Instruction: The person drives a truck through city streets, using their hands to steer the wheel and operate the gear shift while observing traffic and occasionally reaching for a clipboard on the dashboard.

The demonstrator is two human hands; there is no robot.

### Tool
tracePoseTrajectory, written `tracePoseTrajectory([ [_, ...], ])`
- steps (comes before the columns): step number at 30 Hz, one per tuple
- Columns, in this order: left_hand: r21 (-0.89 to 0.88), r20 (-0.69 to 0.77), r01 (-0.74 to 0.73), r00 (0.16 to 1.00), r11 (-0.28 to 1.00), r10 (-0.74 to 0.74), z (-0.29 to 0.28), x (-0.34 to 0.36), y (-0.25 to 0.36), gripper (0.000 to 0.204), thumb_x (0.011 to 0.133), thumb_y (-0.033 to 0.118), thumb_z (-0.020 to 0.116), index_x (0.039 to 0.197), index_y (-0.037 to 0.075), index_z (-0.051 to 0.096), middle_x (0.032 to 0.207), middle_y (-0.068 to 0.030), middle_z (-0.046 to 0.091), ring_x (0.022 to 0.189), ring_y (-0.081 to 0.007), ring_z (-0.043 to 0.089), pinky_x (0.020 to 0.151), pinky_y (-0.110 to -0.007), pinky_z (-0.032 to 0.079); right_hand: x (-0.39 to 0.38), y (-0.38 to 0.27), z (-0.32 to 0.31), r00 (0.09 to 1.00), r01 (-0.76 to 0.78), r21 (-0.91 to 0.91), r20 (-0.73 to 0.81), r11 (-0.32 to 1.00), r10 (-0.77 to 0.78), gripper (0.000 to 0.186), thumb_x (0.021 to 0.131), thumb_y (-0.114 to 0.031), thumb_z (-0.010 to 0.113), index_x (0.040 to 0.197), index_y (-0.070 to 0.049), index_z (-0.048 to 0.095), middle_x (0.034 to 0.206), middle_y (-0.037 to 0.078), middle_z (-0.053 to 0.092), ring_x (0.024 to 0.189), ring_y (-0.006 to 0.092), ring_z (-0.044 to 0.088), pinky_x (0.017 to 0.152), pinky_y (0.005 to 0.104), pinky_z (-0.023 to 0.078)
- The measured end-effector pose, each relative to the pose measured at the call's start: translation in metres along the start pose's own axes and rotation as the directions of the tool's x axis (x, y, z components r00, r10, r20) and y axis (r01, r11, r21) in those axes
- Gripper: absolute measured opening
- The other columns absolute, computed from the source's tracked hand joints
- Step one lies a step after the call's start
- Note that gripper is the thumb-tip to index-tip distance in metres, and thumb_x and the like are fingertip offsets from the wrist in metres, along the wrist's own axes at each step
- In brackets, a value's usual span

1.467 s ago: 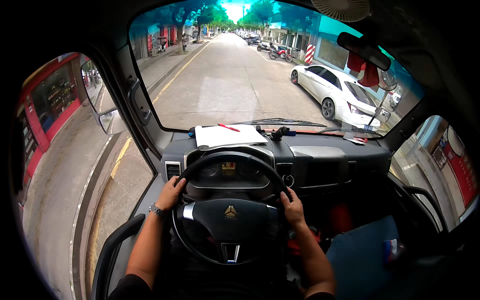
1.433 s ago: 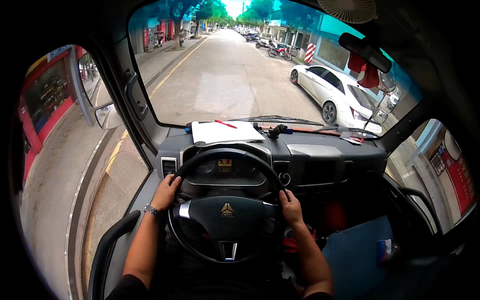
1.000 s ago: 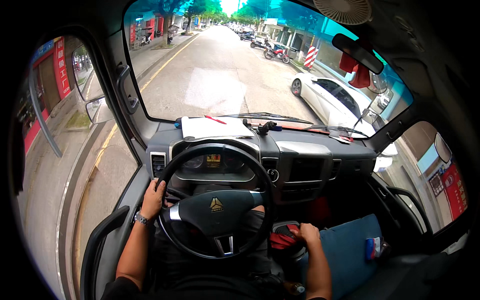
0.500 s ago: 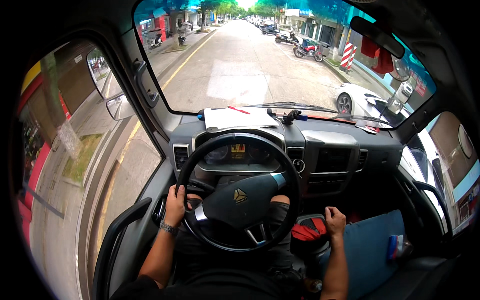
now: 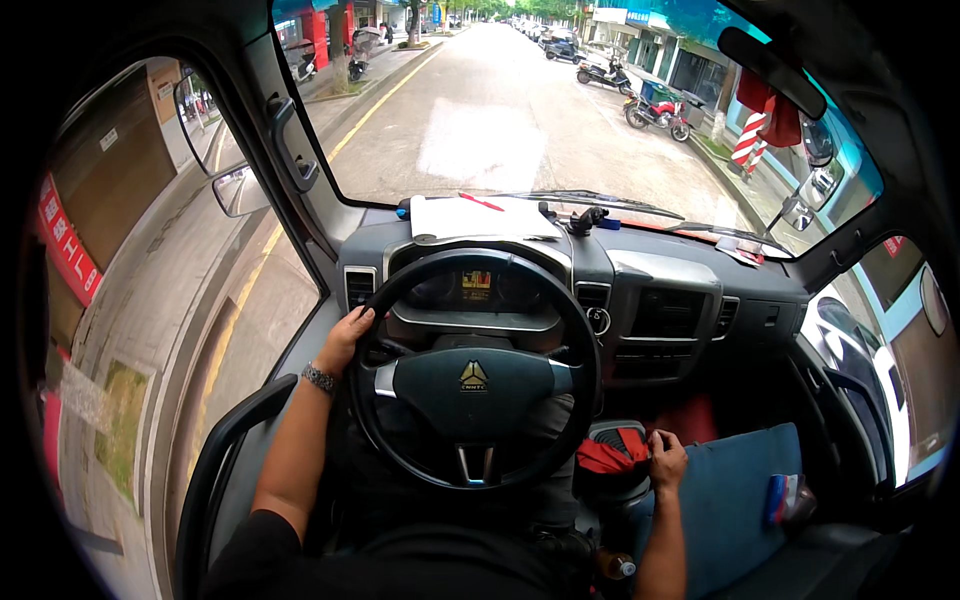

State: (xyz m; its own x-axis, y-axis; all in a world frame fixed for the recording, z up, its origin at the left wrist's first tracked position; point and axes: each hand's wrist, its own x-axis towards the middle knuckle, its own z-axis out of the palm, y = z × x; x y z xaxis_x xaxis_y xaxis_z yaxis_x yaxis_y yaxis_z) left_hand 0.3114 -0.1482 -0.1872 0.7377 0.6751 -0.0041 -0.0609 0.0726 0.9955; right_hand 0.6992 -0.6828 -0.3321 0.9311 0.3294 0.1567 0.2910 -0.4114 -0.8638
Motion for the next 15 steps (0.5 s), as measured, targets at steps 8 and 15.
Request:
tracePoseTrajectory([
  [8,0.112,-0.246,-0.043,0.967,0.993,0.07,0.014,-0.016,-0.003,0.055,0.105,0.046,0.066,0.133,-0.002,0.062,0.122,-0.0112,0.068,0.1,-0.0207,0.068,0.091,-0.03,0.055,0.005,-0.001,0.01,0.999,-0.034,0.06,-0.031,0.998,0.036,0.026,0.101,-0.023,0.071,0.107,0.001,0.078,0.088,0.008,0.08,0.08,0.0138,0.073,0.075,0.0298,0.058],
  [15,0.711,-0.227,-0.054,0.926,0.702,0.3,0.039,-0.013,0.025,0.051,0.108,0.041,0.06,0.141,0.002,0.056,0.124,-0.0262,0.071,0.115,-0.0417,0.069,0.101,-0.047,0.053,0.005,0.002,0.006,0.999,-0.007,-0.028,-0.045,1.0,0.006,0.027,0.1,-0.026,0.072,0.108,-0.001,0.079,0.089,0.008,0.08,0.083,0.0159,0.076,0.077,0.0308,0.059],
])
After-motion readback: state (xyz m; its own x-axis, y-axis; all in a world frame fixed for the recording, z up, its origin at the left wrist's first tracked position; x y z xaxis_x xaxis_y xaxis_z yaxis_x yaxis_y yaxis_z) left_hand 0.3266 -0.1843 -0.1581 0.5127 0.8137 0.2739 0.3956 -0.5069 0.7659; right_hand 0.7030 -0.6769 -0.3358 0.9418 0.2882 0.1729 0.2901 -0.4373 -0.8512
